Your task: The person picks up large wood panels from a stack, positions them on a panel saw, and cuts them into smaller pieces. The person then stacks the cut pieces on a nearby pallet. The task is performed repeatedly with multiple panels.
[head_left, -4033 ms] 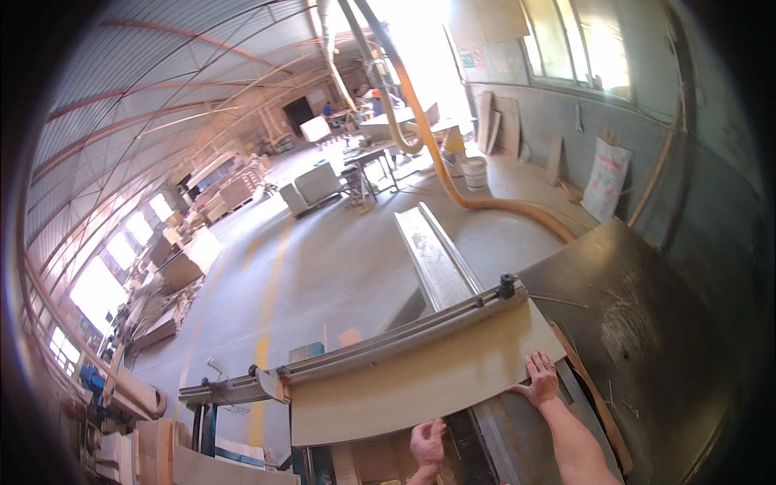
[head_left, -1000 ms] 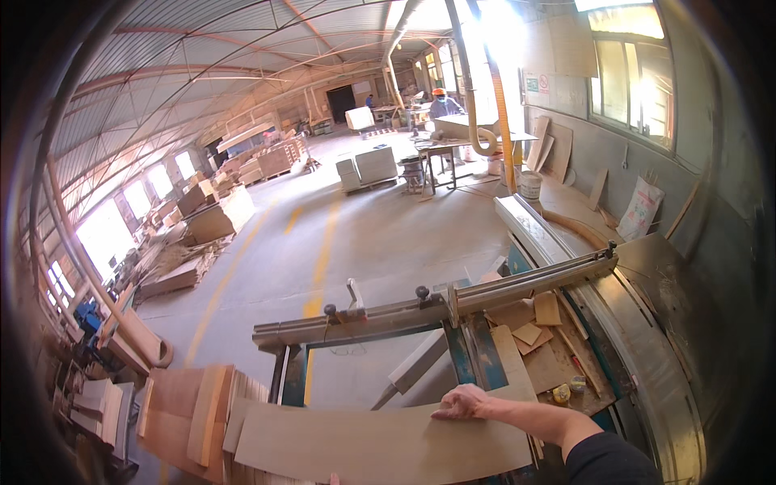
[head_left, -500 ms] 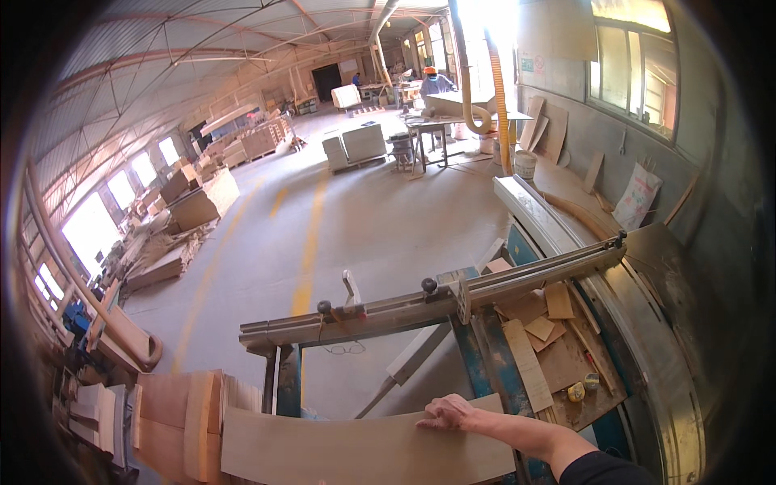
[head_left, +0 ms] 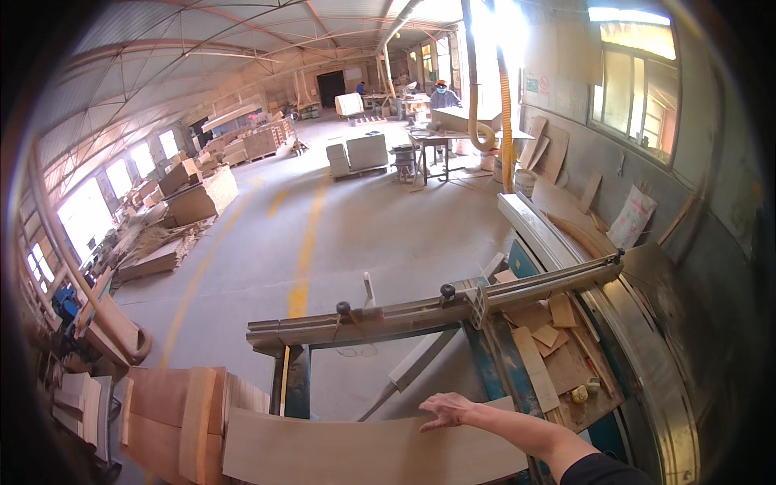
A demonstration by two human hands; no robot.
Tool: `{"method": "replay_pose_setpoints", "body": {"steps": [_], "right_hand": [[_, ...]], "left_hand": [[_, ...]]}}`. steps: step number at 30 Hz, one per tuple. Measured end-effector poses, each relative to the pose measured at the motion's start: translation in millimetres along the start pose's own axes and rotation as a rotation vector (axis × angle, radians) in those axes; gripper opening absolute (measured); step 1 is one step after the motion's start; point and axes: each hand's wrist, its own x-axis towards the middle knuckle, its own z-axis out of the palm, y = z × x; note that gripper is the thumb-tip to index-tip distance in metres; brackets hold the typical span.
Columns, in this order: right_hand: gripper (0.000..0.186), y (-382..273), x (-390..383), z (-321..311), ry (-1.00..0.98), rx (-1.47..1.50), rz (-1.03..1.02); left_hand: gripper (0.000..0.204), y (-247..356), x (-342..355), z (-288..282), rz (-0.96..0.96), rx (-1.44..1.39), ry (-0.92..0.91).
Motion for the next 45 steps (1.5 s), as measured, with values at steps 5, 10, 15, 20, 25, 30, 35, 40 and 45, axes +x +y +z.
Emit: {"method": "replay_pose_setpoints", "body": {"steps": [5, 10, 15, 20, 25, 30, 35, 40, 45], "right_hand": [[0.097, 12.0, 36.7, 26.7, -0.384, 0.182, 0.175], [0.103, 2.5, 24.8, 23.2, -0.345, 0.284, 0.254], [0.100, -44.9, -32.9, -48.2, -0.259, 0.134, 0.253], [0.105, -49.5, -97.8, -101.5, -0.154, 0.008, 0.290], [0.090, -52.0, -157.1, -131.5, 0.046, -0.202, 0.287], [0.067, -43.1, -240.5, -138.1, 0.427, -0.350, 0.281], [0.068, -45.4, -259.8, -143.8, 0.543, -0.484, 0.171], [0.064, -47.3, -256.5, -128.1, 0.527, -0.488, 0.149], [0.063, -62.3, -239.3, -99.0, 0.524, -0.425, 0.130]], "left_hand": [[0.047, -3.9, 34.1, 7.3, -0.165, -0.507, -0.032], [0.059, -5.4, 22.0, 33.9, -0.193, -0.532, -0.117], [0.072, -11.3, 1.4, 66.9, -0.187, -0.492, -0.236], [0.085, -20.9, -24.4, 100.2, -0.176, -0.497, -0.379], [0.098, -32.4, -66.7, 118.8, -0.108, -0.549, -0.573], [0.111, -43.6, -115.5, 188.0, -0.379, -0.538, -0.592], [0.110, -69.8, -113.7, 200.8, -0.376, -0.788, -0.811], [0.108, -89.3, -93.4, 202.3, -0.363, -0.846, -0.726], [0.107, -82.9, -59.3, 199.1, -0.292, -0.905, -0.616]]}}
